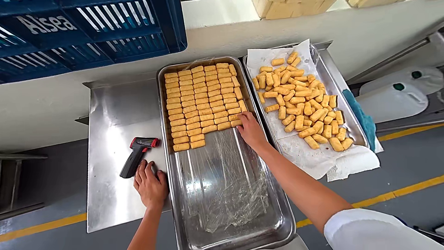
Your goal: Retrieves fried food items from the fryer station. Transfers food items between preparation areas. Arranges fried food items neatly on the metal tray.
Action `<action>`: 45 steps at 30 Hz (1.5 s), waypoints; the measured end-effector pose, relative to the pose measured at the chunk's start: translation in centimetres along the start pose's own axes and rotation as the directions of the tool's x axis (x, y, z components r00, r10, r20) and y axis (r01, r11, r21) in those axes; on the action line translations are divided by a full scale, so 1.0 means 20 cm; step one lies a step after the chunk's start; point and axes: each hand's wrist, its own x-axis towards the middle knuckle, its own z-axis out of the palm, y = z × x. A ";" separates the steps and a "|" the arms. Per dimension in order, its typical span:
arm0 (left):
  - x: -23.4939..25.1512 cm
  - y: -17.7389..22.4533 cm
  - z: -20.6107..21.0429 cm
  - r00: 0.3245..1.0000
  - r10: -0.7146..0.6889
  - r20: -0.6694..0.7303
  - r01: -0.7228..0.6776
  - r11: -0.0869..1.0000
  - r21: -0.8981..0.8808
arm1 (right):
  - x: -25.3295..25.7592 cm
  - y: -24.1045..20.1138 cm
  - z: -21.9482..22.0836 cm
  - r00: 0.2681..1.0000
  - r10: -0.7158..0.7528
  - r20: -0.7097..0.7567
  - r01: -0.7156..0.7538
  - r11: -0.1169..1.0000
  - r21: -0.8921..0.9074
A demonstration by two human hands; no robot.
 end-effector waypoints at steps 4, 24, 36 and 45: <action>0.01 0.02 -0.01 1.000 -0.008 0.004 0.008 1.000 -0.009 | 0.04 0.06 -0.23 0.998 0.029 0.048 -0.030 0.999 0.021; 0.00 0.01 0.00 1.000 -0.004 -0.007 0.004 1.000 -0.005 | 0.01 0.27 -0.29 0.854 -0.518 0.046 0.517 0.837 -0.179; -0.01 -0.03 0.03 0.997 0.043 -0.057 -0.045 0.998 -0.034 | 0.02 0.24 -0.21 0.929 -0.357 0.099 0.370 0.880 -0.298; 0.00 -0.03 0.02 0.999 0.032 -0.041 -0.033 0.999 -0.037 | 0.71 0.59 -0.62 0.957 0.282 -0.067 -0.282 0.959 0.018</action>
